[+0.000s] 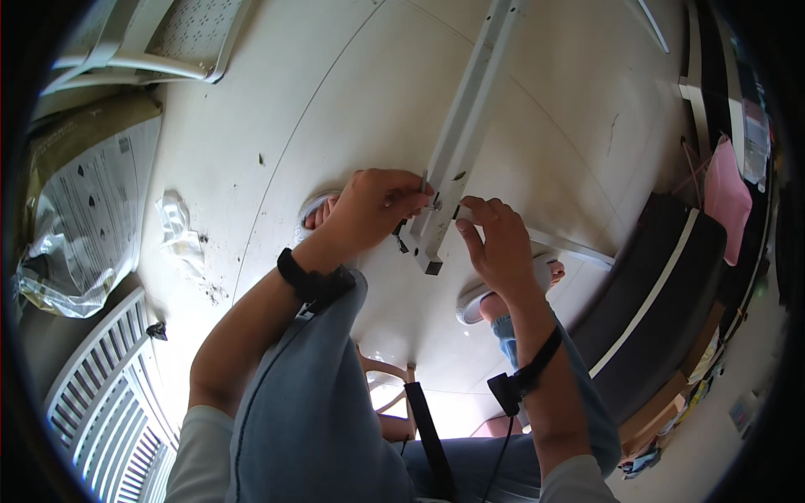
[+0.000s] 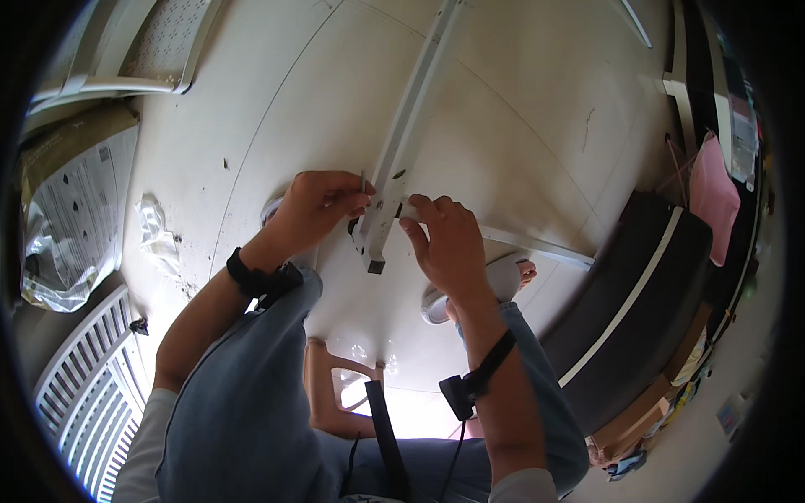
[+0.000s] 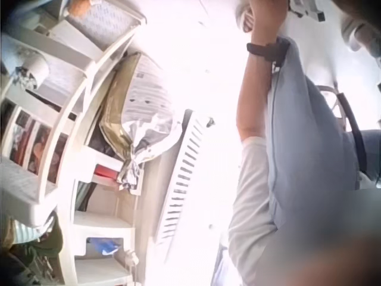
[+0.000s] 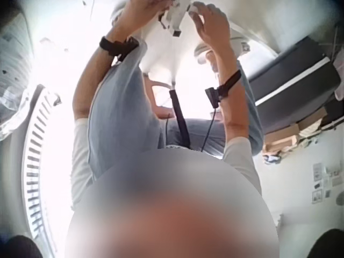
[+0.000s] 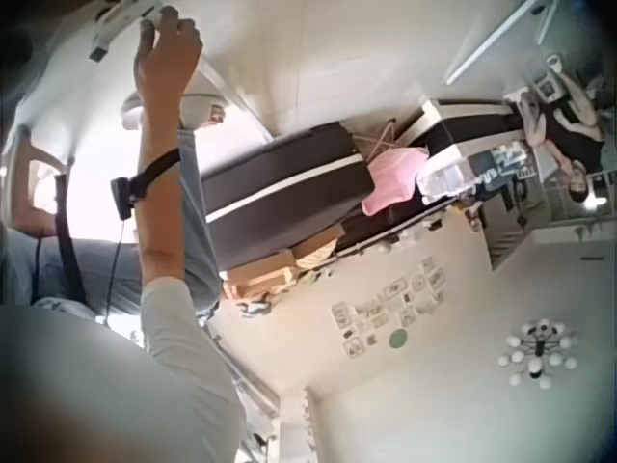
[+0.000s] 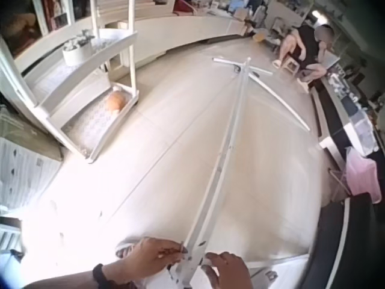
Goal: Assemble the white metal frame by inserting and screwing structural pieces together.
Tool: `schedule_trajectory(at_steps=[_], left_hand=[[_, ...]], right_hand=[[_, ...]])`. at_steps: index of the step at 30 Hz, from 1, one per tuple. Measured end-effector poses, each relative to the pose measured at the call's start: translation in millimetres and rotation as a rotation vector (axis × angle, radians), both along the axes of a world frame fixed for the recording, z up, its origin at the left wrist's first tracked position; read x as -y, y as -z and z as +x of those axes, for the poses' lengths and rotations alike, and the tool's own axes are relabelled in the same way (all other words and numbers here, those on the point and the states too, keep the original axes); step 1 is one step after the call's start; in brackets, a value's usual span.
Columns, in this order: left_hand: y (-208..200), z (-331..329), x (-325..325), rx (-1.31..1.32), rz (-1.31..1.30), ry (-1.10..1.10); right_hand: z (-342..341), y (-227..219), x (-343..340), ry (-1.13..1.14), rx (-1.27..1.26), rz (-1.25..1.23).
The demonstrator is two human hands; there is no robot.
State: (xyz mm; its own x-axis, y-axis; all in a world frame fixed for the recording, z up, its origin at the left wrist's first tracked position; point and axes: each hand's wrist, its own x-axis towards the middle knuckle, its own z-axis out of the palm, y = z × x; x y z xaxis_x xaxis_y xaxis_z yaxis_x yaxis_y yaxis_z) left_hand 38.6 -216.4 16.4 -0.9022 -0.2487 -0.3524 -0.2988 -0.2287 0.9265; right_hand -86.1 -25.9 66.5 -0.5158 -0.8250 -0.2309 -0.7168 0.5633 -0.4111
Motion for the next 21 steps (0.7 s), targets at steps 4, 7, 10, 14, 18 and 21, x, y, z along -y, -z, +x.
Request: schedule_trajectory(at_steps=[4, 7, 10, 14, 18, 21], left_hand=[[-9.0, -6.2, -3.6, -0.062, 0.127, -0.079], [-6.6, -0.7, -0.5, -0.043, 0.040, -0.063], [-13.6, 8.5, 7.5, -0.021, -0.139, -0.026], [-19.0, 21.3, 12.6, 0.005, -0.176, -0.088], [-27.5, 28.3, 17.7, 0.088, -0.148, 0.027], [-27.1, 29.4, 18.7, 0.107, -0.095, 0.044]], right_hand=[[-4.9, -2.1, -2.2, -0.098, 0.070, 0.116], [2.3, -6.3, 0.5, -0.112, 0.132, 0.137], [11.3, -16.0, 10.9, -0.110, 0.166, 0.231], [17.9, -28.5, 24.8, -0.139, 0.185, 0.339], [22.8, -25.6, 24.6, -0.155, 0.207, 0.316], [25.9, -20.4, 20.2, -0.164, 0.173, 0.268]])
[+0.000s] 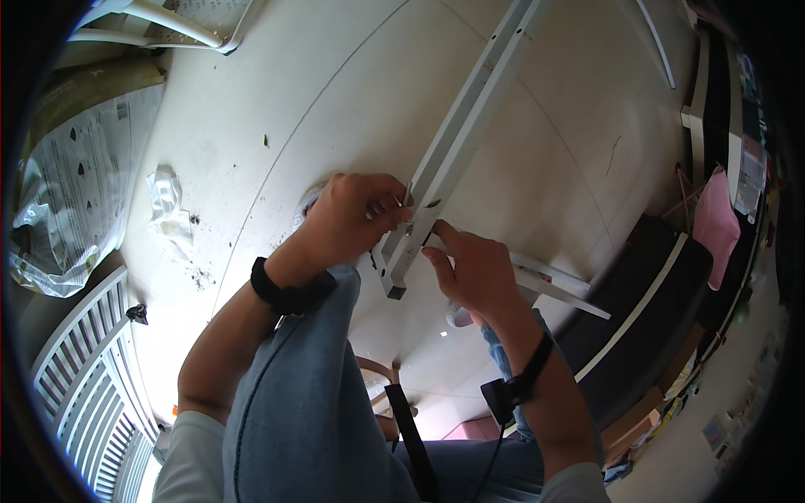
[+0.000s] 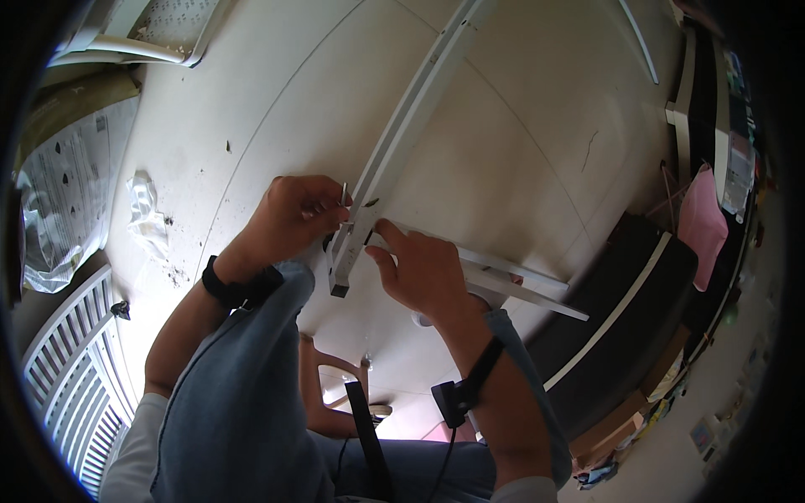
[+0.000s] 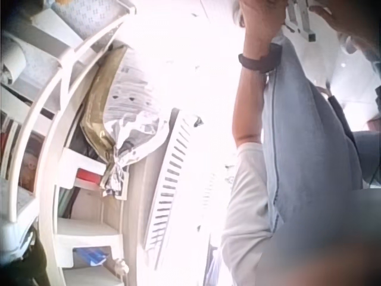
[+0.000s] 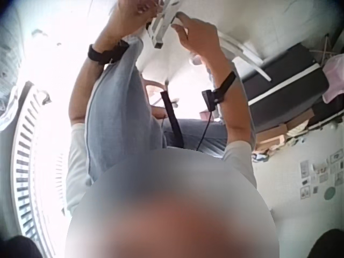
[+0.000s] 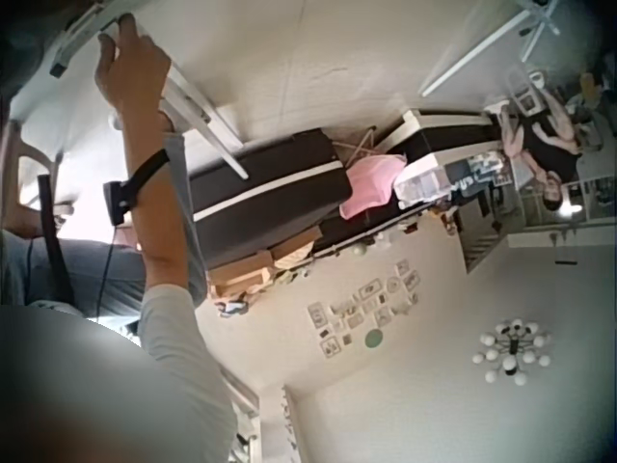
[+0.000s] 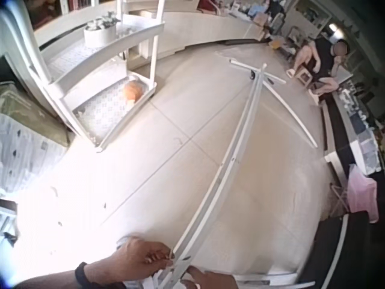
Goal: Assemble the white metal frame by inserting and screwing structural pieces together.
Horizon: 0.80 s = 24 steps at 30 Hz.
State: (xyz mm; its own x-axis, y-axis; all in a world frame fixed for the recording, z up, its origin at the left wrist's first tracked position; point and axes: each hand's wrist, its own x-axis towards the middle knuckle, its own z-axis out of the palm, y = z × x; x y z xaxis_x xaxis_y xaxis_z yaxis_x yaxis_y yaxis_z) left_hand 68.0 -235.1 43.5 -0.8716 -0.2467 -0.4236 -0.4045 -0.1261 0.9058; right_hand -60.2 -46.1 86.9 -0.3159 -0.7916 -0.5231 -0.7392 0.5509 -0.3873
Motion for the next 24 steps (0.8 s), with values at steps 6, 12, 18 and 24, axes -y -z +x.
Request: schedule_trajectory(at_steps=[6, 12, 18, 24], left_hand=[[1.5, 1.1, 4.6, 0.056, 0.112, 0.027], [11.8, 4.4, 1.6, 0.038, 0.239, 0.028], [6.4, -4.9, 8.9, 0.047, 0.311, 0.077], [14.1, 3.6, 7.1, 0.138, 0.471, 0.017]], right_hand=[[-1.4, -1.0, 3.0, -0.002, 0.009, 0.092], [-1.1, 4.3, -1.9, 0.011, 0.014, 0.025], [0.0, 3.9, -4.2, 0.034, 0.027, 0.022], [1.2, 4.7, -3.7, 0.034, 0.025, 0.027]])
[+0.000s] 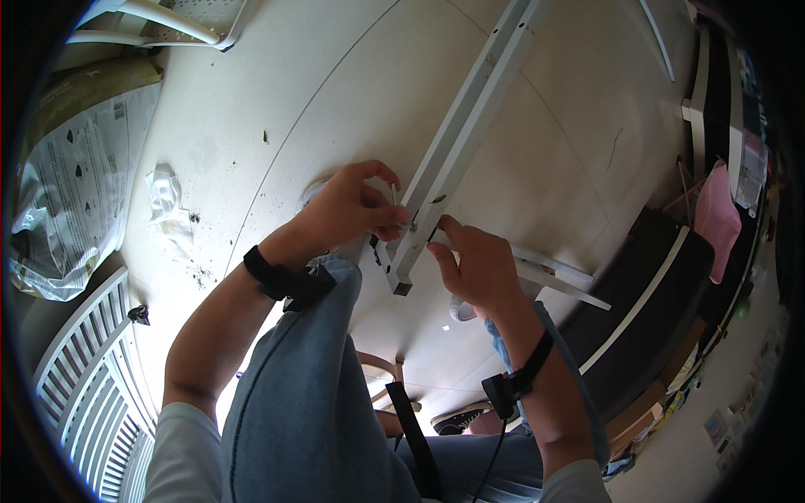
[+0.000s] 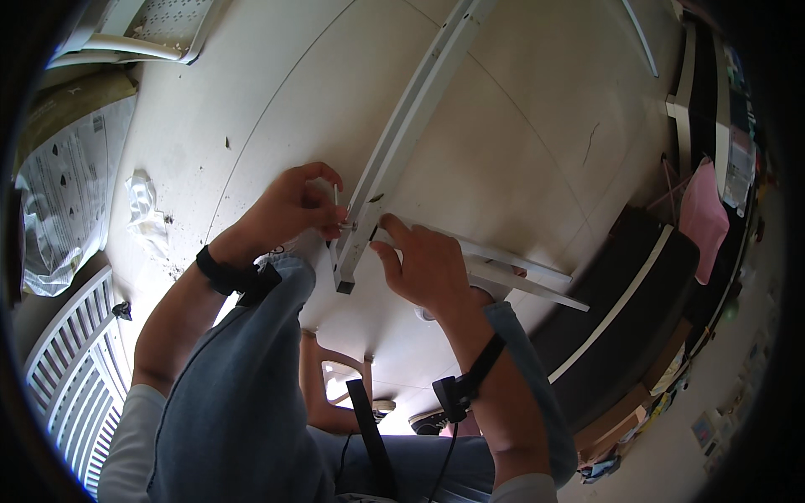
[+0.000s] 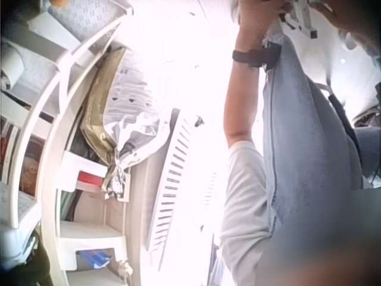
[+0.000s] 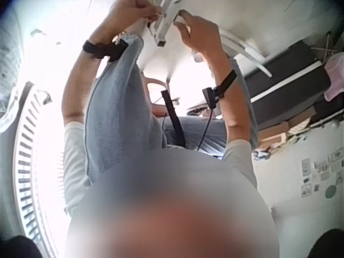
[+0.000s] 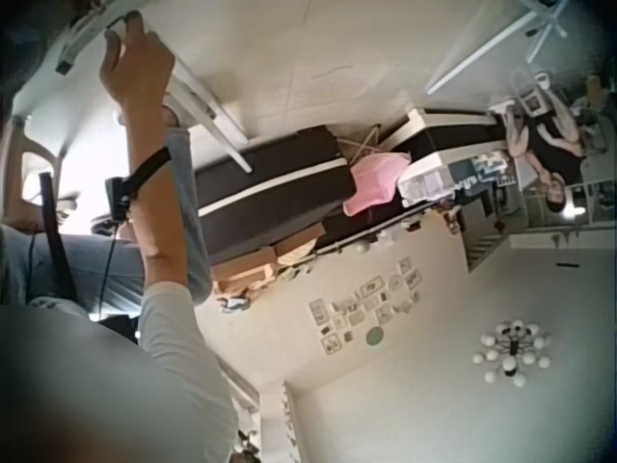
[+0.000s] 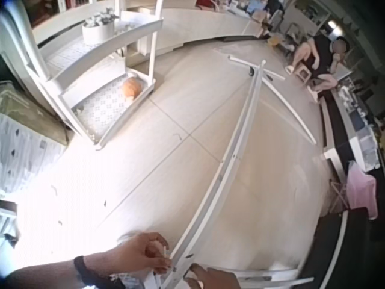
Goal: Assemble the white metal frame by inserting and screwing structural pieces together.
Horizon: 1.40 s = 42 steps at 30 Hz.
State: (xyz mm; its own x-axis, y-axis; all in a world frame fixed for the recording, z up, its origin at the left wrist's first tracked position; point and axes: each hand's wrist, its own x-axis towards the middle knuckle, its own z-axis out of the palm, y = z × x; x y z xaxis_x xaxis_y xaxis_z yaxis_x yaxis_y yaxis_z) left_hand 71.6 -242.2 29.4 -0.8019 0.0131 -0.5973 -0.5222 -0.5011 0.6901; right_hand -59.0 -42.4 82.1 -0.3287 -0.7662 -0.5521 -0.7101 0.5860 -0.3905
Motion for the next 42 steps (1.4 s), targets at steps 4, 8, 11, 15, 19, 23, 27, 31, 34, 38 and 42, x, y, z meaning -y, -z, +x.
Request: schedule_trajectory(at_steps=[4, 8, 11, 15, 19, 23, 27, 31, 34, 38, 42], left_hand=[[3.4, -0.8, 1.1, 0.127, 0.187, -0.052], [5.7, -7.2, 3.7, 0.152, 0.206, -0.043], [4.2, -9.6, 7.4, 0.079, 0.113, 0.041], [-0.2, -14.9, 9.3, -0.178, -0.110, 0.119], [-7.0, -23.9, 9.9, -0.331, -0.502, 0.242], [-12.0, -22.4, 6.8, -0.306, -0.573, 0.230], [-16.0, -20.1, 1.5, -0.312, -0.676, 0.216], [-9.7, -9.8, -4.5, -0.413, -0.746, 0.112], [-12.1, -3.1, -7.7, -0.398, -0.831, 0.119], [-10.9, 2.0, -10.8, -0.456, -0.844, 0.084], [-10.4, 6.8, -16.0, -0.395, -0.796, 0.015]], right_hand=[[1.5, 0.6, 0.0, 0.006, 0.011, -0.023], [2.5, 0.7, -0.2, 0.014, 0.003, -0.014], [2.6, 1.0, -1.2, 0.011, 0.003, -0.002], [2.7, 1.8, -3.5, 0.015, -0.002, -0.017], [1.2, 2.2, -5.3, 0.022, 0.012, -0.014], [4.0, 2.3, -1.3, 0.025, 0.002, -0.041], [2.4, 3.2, -3.4, 0.031, 0.012, -0.046], [2.8, 3.6, -3.3, 0.035, 0.014, -0.054], [3.4, 5.2, -4.0, 0.032, 0.014, -0.069], [3.0, 6.1, -4.9, 0.011, -0.003, -0.073], [2.9, 3.5, -3.2, 0.029, 0.021, -0.059]])
